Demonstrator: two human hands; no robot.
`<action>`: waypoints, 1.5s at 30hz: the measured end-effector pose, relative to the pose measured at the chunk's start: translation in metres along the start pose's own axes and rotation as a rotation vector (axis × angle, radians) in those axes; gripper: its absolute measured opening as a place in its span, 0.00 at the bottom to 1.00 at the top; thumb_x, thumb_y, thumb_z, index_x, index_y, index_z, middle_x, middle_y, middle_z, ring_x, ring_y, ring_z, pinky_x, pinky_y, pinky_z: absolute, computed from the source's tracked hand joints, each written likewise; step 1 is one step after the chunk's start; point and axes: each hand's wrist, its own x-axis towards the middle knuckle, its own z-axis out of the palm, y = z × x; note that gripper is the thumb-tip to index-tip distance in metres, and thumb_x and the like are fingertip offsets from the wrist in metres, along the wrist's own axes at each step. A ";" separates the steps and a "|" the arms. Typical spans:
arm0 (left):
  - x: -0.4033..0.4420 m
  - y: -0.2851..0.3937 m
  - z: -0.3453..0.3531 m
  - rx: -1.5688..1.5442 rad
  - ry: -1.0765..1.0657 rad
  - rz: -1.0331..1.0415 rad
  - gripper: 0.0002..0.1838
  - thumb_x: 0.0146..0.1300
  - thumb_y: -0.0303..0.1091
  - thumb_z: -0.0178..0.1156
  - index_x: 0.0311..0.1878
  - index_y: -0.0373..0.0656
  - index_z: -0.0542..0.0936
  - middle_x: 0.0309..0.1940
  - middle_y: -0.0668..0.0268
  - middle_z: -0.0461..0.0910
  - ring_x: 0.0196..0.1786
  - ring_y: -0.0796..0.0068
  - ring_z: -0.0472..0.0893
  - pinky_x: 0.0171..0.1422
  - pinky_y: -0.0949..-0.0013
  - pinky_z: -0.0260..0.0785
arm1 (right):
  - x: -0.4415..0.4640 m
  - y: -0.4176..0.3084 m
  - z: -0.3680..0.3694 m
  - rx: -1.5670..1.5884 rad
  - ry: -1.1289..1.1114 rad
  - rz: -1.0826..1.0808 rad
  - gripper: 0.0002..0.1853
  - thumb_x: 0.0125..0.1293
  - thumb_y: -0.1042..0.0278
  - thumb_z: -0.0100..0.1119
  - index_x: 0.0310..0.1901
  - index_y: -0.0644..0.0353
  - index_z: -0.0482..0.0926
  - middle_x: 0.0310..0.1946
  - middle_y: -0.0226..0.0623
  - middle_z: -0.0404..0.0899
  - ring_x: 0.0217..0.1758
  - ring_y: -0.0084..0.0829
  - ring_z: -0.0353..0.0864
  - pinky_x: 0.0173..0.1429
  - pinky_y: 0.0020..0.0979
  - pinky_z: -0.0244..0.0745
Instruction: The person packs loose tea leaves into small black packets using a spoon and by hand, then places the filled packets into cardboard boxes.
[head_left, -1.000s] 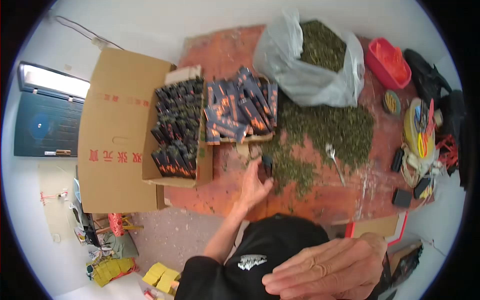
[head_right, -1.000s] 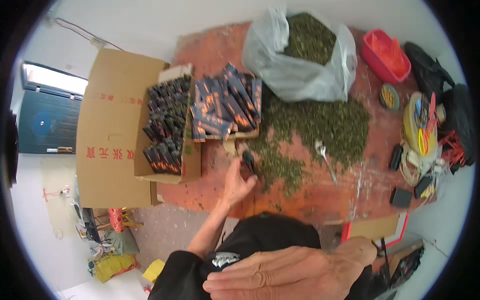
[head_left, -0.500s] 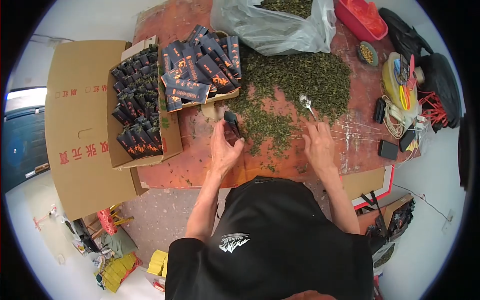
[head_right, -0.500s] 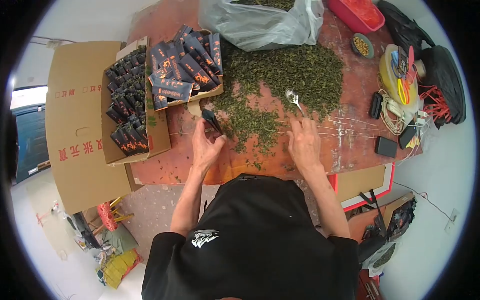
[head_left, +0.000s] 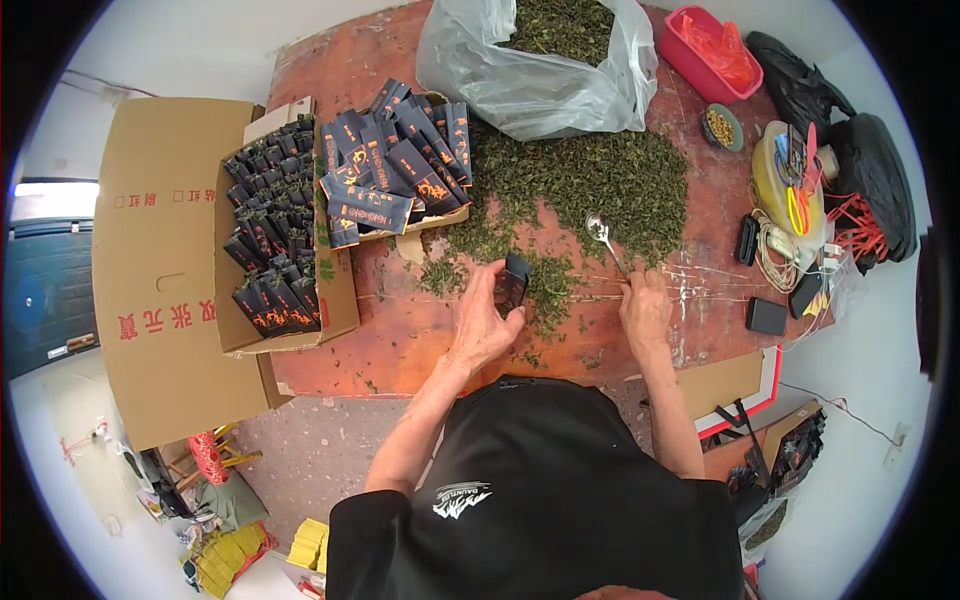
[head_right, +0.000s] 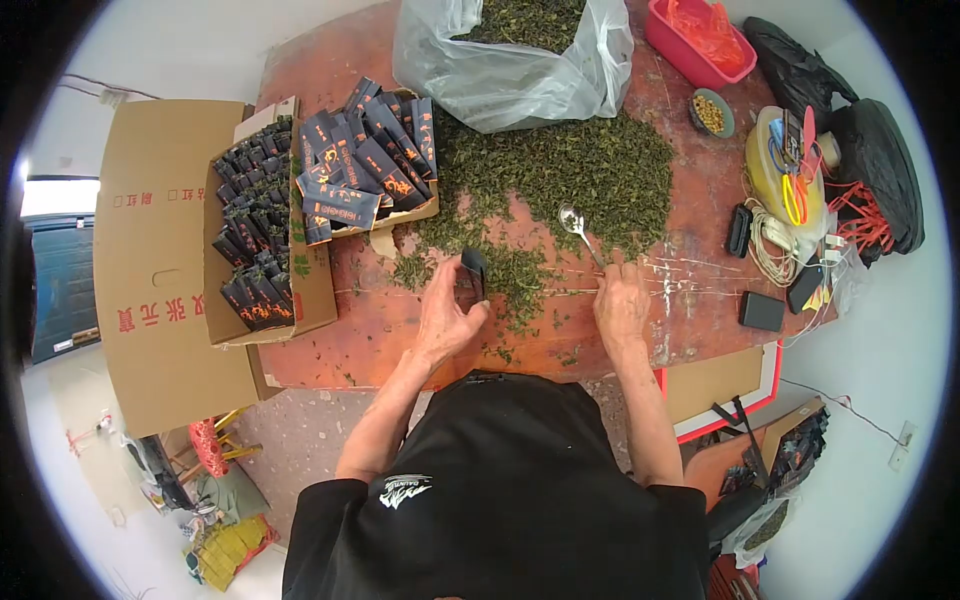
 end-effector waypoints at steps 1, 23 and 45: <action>0.003 0.006 0.000 0.008 -0.013 0.013 0.36 0.54 0.27 0.67 0.69 0.36 0.70 0.56 0.49 0.76 0.60 0.47 0.80 0.65 0.54 0.75 | 0.000 0.001 0.000 -0.003 0.010 -0.002 0.13 0.62 0.73 0.72 0.48 0.64 0.83 0.44 0.48 0.81 0.51 0.52 0.82 0.52 0.51 0.83; 0.024 0.012 0.009 0.058 -0.003 0.119 0.33 0.53 0.24 0.66 0.66 0.37 0.71 0.53 0.51 0.77 0.56 0.48 0.81 0.64 0.54 0.74 | 0.013 0.005 0.006 0.042 0.069 0.000 0.08 0.65 0.76 0.68 0.43 0.61 0.79 0.42 0.45 0.79 0.49 0.52 0.81 0.50 0.50 0.80; 0.017 0.006 0.019 0.115 -0.095 0.116 0.35 0.55 0.26 0.68 0.68 0.35 0.70 0.55 0.52 0.74 0.51 0.54 0.83 0.54 0.58 0.77 | 0.014 0.012 -0.024 0.475 -0.114 0.258 0.12 0.72 0.68 0.56 0.46 0.63 0.88 0.31 0.63 0.83 0.37 0.62 0.87 0.43 0.53 0.79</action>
